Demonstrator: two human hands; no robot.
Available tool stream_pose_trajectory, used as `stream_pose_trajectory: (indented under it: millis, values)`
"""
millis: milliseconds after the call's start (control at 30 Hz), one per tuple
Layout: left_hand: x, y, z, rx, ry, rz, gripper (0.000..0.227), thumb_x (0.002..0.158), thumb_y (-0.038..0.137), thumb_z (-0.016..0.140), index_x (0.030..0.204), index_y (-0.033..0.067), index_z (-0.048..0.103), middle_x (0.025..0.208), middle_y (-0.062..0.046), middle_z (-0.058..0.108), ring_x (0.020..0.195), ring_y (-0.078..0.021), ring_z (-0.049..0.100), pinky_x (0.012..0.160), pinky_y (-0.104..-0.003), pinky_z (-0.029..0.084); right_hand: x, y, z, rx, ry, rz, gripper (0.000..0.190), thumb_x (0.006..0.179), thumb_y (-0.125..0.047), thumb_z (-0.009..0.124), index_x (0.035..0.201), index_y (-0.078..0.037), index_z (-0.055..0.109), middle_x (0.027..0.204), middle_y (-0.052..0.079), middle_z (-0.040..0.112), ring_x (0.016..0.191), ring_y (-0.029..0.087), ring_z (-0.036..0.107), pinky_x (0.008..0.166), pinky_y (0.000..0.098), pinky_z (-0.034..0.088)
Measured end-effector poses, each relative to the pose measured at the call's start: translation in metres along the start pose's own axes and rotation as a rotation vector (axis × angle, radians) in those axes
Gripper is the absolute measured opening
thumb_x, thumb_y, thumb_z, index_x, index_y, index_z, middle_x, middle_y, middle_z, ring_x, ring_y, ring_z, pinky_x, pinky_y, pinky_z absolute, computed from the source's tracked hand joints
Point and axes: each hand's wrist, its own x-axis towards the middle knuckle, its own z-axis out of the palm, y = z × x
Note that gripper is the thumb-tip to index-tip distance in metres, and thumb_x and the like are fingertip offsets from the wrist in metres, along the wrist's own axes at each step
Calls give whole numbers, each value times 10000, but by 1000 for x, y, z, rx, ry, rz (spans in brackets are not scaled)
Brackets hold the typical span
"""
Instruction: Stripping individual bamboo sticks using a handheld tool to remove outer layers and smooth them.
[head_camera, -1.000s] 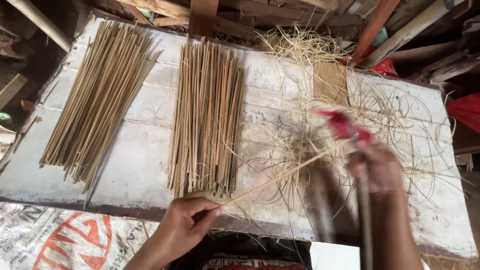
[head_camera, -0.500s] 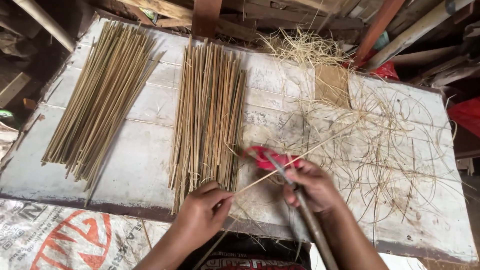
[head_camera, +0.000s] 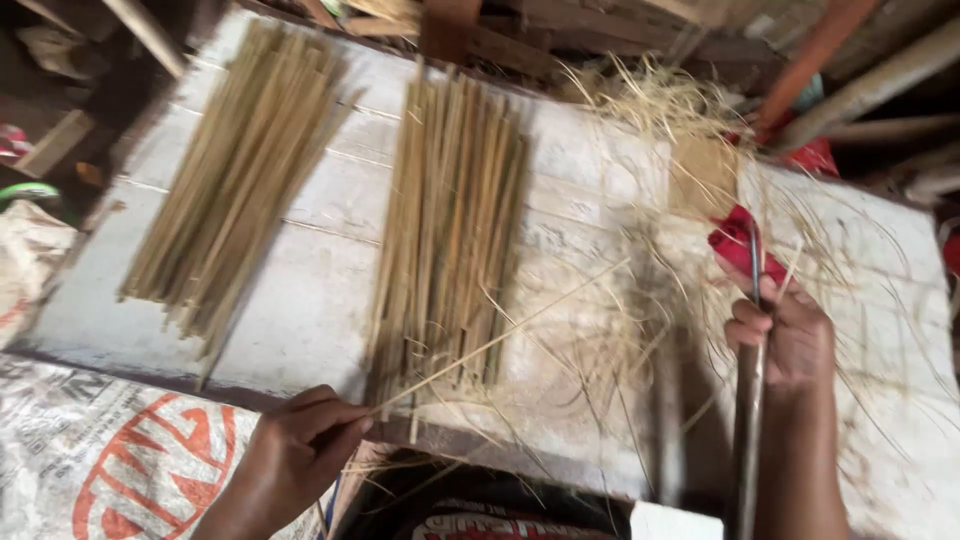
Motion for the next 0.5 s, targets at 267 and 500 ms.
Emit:
stream_pose_trajectory:
  millis: [267,500]
  values:
    - [39,-59,-10,676,672,-81,40,822,181,785,826,147,765,705,-23,607,627,-221,656,559,-296,528,75,91,191,-324,-185,111,164,935,-57,654,1096,-28,641,805,245,670,383,226,452,328,313,355]
    - [63,-121,-22,1064,822,-119,89,787,212,738,716,159,729,734,-38,616,654,-241,666,610,-319,538,104,148,299,-435,-293,355,133,929,-20,575,1060,-1,587,1164,309,732,480,153,622,391,209,395]
